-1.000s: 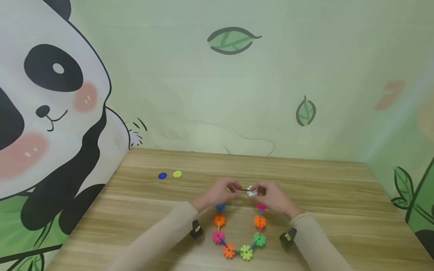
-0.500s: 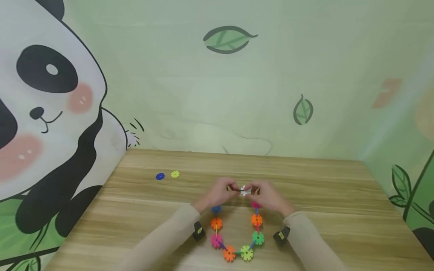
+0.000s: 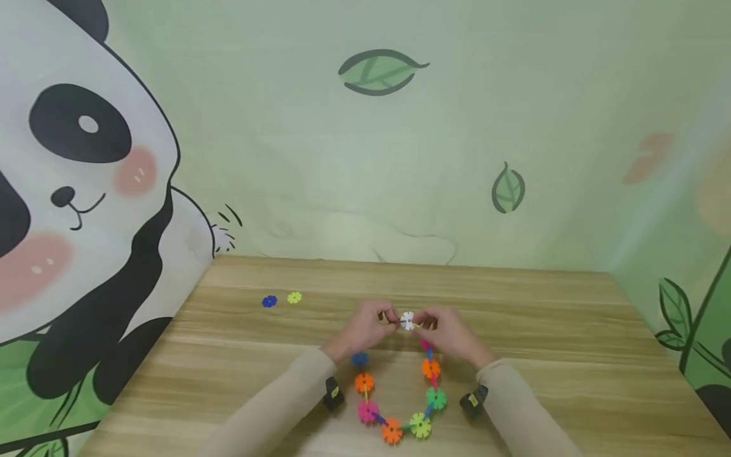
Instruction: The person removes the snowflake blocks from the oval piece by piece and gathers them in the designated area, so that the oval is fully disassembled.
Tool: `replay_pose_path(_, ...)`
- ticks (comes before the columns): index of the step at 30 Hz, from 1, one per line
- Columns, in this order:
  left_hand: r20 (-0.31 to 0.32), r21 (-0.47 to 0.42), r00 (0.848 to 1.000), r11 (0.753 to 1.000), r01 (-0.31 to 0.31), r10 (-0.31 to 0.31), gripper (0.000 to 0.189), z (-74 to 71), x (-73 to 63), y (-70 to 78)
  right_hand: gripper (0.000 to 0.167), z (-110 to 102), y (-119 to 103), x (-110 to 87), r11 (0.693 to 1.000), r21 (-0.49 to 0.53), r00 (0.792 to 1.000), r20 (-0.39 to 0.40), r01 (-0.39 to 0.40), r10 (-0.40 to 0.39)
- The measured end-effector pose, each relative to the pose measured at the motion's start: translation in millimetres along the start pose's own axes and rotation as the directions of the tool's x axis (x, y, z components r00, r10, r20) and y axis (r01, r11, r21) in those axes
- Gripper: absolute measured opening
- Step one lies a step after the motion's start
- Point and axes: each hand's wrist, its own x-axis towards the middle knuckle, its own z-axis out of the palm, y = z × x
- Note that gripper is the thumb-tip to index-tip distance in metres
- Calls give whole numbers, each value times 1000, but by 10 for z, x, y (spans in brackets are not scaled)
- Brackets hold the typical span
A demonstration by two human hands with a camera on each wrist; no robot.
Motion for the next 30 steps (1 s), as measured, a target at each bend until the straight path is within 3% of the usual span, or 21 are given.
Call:
replay_pose_path(12, 14, -16, 1000, 1000, 1, -1, 12, -43, 47, -45, 6, -3, -8, 90, 999, -22, 1000, -9, 28, -28)
replay_pose_path(23, -22, 80, 1000, 997, 13, -11, 7, -42, 6, -30, 7, 22, -30, 97, 1000, -25, 1000, -2, 15, -15)
replay_pose_path(30, -64, 109, 998, 994, -21, 28, 7, -39, -18, -55, 8, 24, -14, 100, 999, -19, 999, -21, 28, -29)
